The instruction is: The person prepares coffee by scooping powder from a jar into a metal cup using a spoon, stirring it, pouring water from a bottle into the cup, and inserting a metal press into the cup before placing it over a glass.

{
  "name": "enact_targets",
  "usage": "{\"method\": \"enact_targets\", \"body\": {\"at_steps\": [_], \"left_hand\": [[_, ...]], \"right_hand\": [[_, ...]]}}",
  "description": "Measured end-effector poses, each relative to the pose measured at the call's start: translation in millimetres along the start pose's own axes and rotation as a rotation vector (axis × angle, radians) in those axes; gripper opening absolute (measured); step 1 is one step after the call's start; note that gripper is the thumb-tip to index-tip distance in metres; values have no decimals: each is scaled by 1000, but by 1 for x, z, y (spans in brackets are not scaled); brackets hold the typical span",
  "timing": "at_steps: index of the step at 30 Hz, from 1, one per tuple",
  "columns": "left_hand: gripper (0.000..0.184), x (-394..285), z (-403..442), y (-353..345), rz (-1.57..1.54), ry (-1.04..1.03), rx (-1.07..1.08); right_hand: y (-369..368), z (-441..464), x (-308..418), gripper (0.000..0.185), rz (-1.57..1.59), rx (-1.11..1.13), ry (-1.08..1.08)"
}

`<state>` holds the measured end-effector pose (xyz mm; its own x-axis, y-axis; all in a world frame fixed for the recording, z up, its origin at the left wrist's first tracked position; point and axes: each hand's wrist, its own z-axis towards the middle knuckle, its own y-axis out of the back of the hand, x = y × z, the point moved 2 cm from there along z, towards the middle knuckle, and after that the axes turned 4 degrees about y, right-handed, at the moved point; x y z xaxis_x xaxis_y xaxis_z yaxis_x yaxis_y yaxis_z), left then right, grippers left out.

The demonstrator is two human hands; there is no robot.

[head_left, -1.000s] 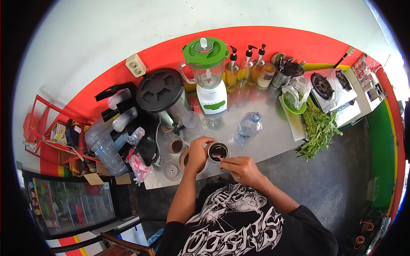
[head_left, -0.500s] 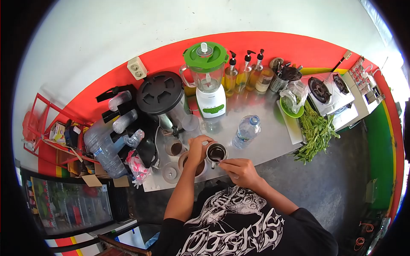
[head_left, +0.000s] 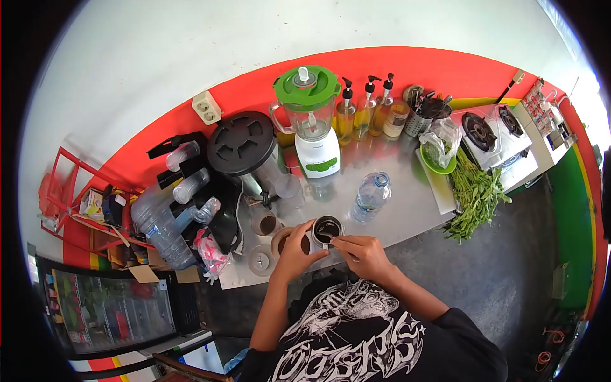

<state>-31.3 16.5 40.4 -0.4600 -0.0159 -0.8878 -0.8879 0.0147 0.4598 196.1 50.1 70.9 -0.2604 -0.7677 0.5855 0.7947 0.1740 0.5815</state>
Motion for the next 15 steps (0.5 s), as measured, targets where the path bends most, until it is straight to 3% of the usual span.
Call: {"method": "enact_targets", "body": {"at_steps": [7,13,15], "left_hand": [[82,1,-6,-7,-81,74,0],[74,3,-9,-7,-201,111,38],[72,8,-10,-12,-223,99,24]], "right_hand": [[2,4,-2,31,-121,-6,-42],[0,3,1,30,-7,137,-5],[4,5,0,32,-20,91,-27]]}}
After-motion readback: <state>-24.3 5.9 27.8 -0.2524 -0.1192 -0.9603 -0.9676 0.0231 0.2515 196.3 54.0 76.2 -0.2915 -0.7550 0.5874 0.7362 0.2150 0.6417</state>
